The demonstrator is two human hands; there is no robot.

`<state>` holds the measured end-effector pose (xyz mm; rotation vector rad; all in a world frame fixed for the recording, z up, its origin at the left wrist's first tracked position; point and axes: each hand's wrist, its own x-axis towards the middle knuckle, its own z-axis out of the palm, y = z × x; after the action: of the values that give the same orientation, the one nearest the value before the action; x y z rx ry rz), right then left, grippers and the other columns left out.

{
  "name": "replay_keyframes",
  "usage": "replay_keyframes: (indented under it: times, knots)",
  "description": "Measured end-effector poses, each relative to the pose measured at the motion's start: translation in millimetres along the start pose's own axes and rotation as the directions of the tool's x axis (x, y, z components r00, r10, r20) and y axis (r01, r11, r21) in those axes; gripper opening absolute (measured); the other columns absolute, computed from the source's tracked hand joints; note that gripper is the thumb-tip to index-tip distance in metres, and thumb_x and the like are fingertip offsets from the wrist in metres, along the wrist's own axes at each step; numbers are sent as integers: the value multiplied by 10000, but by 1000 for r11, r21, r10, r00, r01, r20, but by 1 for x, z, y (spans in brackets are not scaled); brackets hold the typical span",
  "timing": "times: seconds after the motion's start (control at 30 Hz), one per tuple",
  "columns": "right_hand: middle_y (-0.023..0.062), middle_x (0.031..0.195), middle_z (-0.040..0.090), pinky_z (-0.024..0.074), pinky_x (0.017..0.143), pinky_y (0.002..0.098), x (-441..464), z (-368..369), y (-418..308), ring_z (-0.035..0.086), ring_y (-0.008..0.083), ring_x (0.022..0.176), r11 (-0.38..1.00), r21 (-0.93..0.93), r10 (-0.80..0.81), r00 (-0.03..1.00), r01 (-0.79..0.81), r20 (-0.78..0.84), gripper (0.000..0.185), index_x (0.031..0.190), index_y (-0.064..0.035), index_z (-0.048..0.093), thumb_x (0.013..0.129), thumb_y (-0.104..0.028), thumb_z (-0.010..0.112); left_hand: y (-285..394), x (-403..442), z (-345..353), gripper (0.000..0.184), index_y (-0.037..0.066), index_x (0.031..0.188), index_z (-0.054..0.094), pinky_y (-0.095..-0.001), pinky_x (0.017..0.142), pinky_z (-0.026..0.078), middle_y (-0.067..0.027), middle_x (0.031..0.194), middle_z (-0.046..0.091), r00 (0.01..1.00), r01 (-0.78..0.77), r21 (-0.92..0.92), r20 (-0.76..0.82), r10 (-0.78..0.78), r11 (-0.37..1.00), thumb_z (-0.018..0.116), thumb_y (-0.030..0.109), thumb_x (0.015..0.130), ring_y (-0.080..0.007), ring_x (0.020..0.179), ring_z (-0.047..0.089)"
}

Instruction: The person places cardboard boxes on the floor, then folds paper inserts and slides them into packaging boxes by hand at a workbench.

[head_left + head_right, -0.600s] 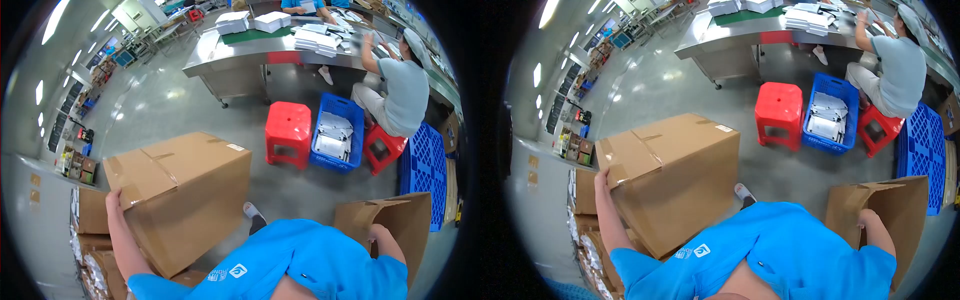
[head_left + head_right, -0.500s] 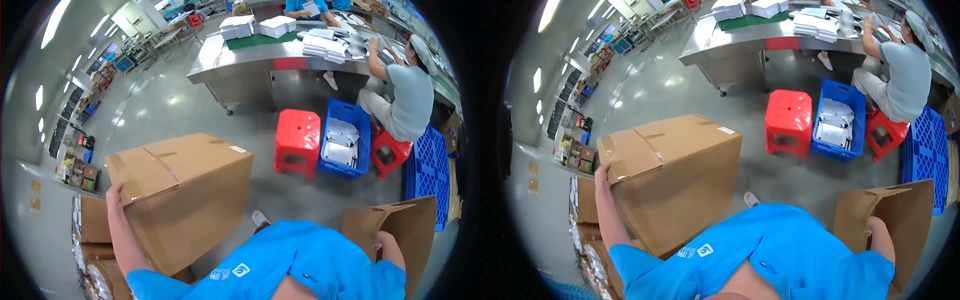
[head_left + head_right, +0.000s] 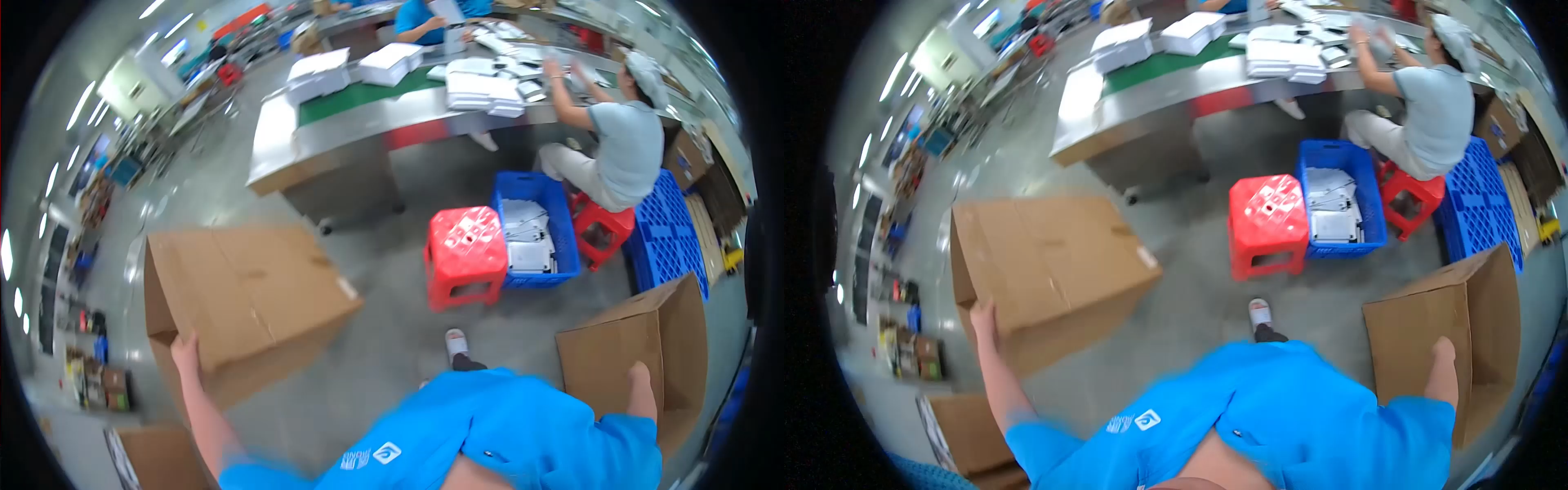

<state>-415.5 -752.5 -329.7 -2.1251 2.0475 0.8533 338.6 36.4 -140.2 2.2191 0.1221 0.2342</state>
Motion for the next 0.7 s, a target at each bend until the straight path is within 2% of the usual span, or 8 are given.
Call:
replay_keyframes:
  times: [0.23, 0.27, 0.3, 0.43, 0.5, 0.6, 0.67, 0.7]
  knots:
    - [179, 1003, 600, 458, 814, 393, 11, 12, -99, 555, 335, 975, 990, -82, -98, 983, 112, 157, 272, 931, -43, 629, 671, -122, 635, -125, -44, 150, 139, -9, 667, 574, -398, 523, 430, -154, 603, 553, 982, -189, 446, 95, 164, 875, 594, 126, 695, -251, 552, 546]
    - [182, 993, 601, 461, 811, 390, -1, -13, -123, 557, 335, 969, 993, -51, -104, 991, 108, 85, 260, 925, -40, 631, 678, -119, 627, -125, -53, 171, 109, 12, 705, 610, -412, 491, 442, -161, 651, 589, 971, -204, 541, 215, 101, 815, 566, 112, 710, -263, 515, 559]
    - [185, 983, 603, 464, 807, 388, -6, -28, -139, 560, 335, 964, 994, -24, -103, 994, 104, 21, 248, 919, -37, 633, 685, -116, 620, -158, -42, 198, 139, 24, 787, 634, -419, 452, 440, -161, 704, 622, 841, 251, 413, 355, -408, 876, 553, 111, 714, -294, 457, 546]
    - [156, 1081, 569, 450, 834, 397, 29, -55, -158, 532, 323, 1015, 995, 96, 12, 1000, -11, -11, 318, 1011, -56, 595, 705, -138, 615, -101, -46, 260, 311, 37, 935, 631, -359, 772, 463, -170, 897, 630, 932, 29, 539, 290, -217, 842, 631, 178, 658, -299, 889, 595]
    - [119, 1201, 493, 417, 882, 413, 24, -66, -153, 482, 307, 1085, 972, 194, 206, 880, -133, -429, 490, 1169, -89, 478, 715, -192, 630, -70, -43, 269, 387, 23, 982, 607, -378, 794, 452, -189, 934, 616, 903, 1, 594, 345, -256, 804, 640, 220, 650, -313, 920, 580]
    - [90, 1269, 429, 389, 907, 426, 28, -54, -127, 446, 290, 1124, 915, 278, 389, 819, -291, -421, 650, 1261, -120, 355, 700, -235, 662, -87, -30, 283, 438, 17, 997, 599, -373, 807, 453, -201, 968, 606, 830, 38, 693, 379, -409, 720, 655, 277, 650, -315, 952, 571]
    - [144, 1247, 440, 392, 901, 433, 8, -81, -131, 453, 288, 1120, 785, 477, 489, 868, -396, -86, 744, 1294, -64, 297, 686, -253, 682, -130, -25, 291, 470, 7, 1001, 591, -365, 822, 455, -203, 1016, 592, 670, 120, 803, 368, -644, 584, 660, 330, 666, -307, 987, 558]
    - [144, 1247, 440, 392, 901, 433, 96, -1, -80, 453, 288, 1120, 801, 461, 473, 876, -383, -94, 744, 1294, -64, 297, 686, -253, 682, -121, -32, 287, 472, 8, 986, 598, -361, 825, 457, -194, 1023, 593, 692, 66, 791, 403, -599, 609, 660, 355, 672, -301, 995, 556]
